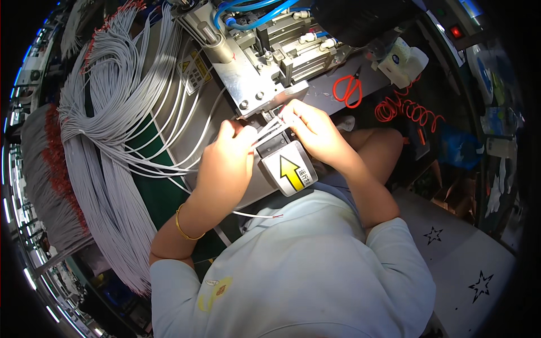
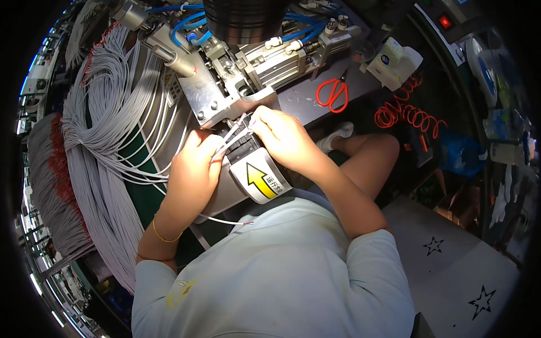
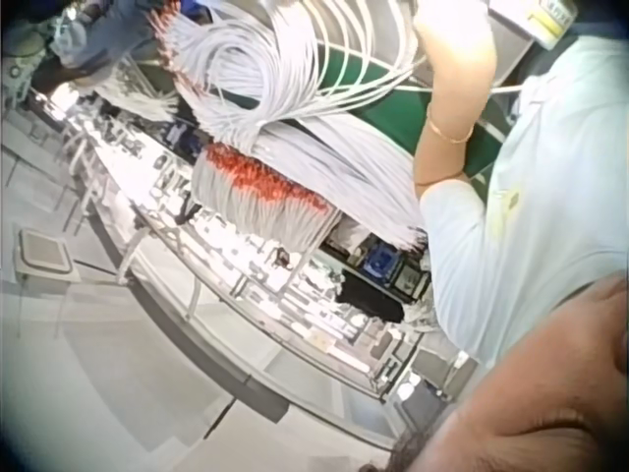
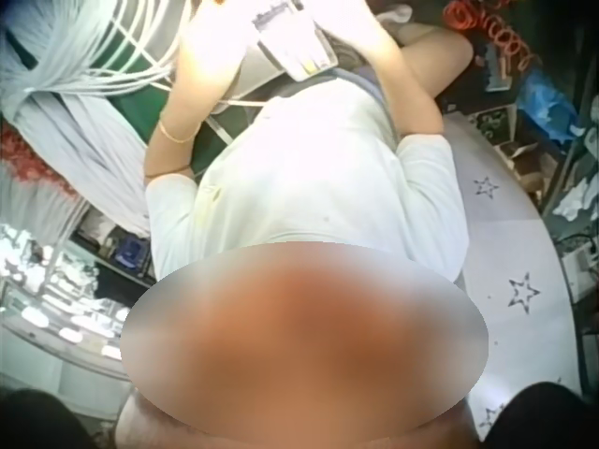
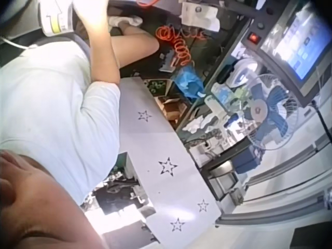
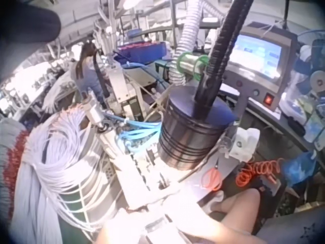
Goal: The person feeds wire ends into a machine by hand, rearranges bundles of wires on the table, and inserts wire ends into the machine.
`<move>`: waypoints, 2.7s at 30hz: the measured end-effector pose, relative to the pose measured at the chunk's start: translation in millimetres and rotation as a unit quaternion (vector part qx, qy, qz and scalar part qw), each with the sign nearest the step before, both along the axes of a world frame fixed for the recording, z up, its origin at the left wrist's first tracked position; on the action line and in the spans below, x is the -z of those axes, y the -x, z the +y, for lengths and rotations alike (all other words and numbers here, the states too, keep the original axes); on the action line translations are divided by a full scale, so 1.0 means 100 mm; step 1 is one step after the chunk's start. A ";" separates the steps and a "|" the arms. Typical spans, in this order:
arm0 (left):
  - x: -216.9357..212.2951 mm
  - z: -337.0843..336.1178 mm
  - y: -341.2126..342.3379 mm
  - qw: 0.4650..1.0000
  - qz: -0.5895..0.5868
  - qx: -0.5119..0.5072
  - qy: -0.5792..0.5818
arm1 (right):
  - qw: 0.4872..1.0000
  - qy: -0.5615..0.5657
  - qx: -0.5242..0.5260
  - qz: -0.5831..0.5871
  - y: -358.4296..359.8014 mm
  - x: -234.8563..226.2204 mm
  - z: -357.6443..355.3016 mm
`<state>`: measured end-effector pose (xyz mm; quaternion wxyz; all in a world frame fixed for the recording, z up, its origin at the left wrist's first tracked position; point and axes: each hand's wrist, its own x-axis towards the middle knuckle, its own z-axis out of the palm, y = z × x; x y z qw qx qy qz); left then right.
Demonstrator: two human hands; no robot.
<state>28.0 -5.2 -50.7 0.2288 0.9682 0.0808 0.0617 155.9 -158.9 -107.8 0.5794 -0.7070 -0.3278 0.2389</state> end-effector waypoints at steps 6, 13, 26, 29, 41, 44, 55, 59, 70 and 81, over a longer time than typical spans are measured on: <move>-0.09 -0.11 -0.04 0.995 0.046 0.084 -0.028 | 0.981 0.044 0.019 -0.190 -0.06 -0.01 0.03; 0.02 -0.09 -0.12 0.995 -0.016 0.098 0.018 | 0.999 0.003 -0.033 -0.012 -0.10 0.07 -0.02; -0.13 0.09 -0.13 0.949 0.036 0.045 0.309 | 0.994 -0.103 -0.026 -0.012 0.09 -0.30 -0.05; -0.15 0.06 -0.13 0.949 0.005 0.055 0.310 | 0.986 -0.125 -0.018 -0.112 0.08 -0.27 -0.05; -0.19 0.04 -0.10 0.838 0.100 -0.035 0.535 | 0.994 -0.101 -0.044 -0.023 0.10 -0.40 -0.07; -0.25 0.07 -0.12 0.826 0.146 -0.043 0.542 | 0.994 -0.098 -0.047 -0.002 0.10 -0.42 -0.07; -0.24 0.09 -0.12 0.812 0.154 -0.047 0.561 | 0.994 -0.102 -0.028 -0.004 0.13 -0.41 -0.05; -0.25 0.09 -0.13 0.815 0.163 -0.053 0.553 | 0.994 -0.095 -0.019 -0.040 0.13 -0.43 -0.05; -0.25 0.10 -0.13 0.825 0.170 -0.060 0.536 | 0.996 -0.071 -0.021 0.052 0.16 -0.48 -0.06; -0.20 0.02 -0.11 0.853 0.095 -0.051 0.510 | 0.968 -0.101 -0.021 0.228 0.18 -0.46 -0.02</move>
